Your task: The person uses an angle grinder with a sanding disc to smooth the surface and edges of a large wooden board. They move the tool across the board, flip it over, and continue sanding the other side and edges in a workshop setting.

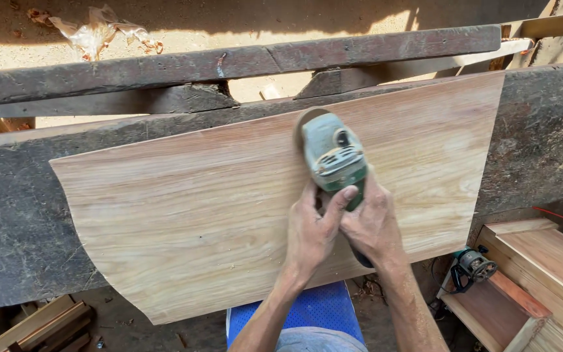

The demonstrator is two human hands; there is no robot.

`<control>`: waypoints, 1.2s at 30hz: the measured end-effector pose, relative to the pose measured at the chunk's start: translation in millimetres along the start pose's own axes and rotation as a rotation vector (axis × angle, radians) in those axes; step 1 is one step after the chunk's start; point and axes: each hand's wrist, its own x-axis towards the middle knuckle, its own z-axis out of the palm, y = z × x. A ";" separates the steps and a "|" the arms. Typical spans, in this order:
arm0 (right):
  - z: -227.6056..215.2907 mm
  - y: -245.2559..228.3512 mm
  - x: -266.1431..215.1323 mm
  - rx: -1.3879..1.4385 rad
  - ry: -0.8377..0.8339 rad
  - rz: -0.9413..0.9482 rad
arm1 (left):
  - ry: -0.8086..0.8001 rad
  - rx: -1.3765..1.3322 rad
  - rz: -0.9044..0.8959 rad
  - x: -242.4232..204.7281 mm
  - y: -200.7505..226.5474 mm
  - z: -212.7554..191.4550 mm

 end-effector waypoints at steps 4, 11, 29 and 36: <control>32.4 -35.6 -8.2 -0.066 -0.094 -0.007 | 0.100 -0.103 -0.008 -20.8 -28.7 -34.7; 11.7 -21.1 -21.0 -0.082 -0.074 -0.174 | 0.117 -0.121 0.012 -27.0 -48.0 -6.5; -134.0 80.1 0.3 -0.039 0.133 0.101 | -0.117 -0.061 0.059 15.1 -1.4 164.2; -180.5 114.6 13.9 0.014 0.203 0.063 | -0.177 0.143 -0.048 40.0 17.5 222.2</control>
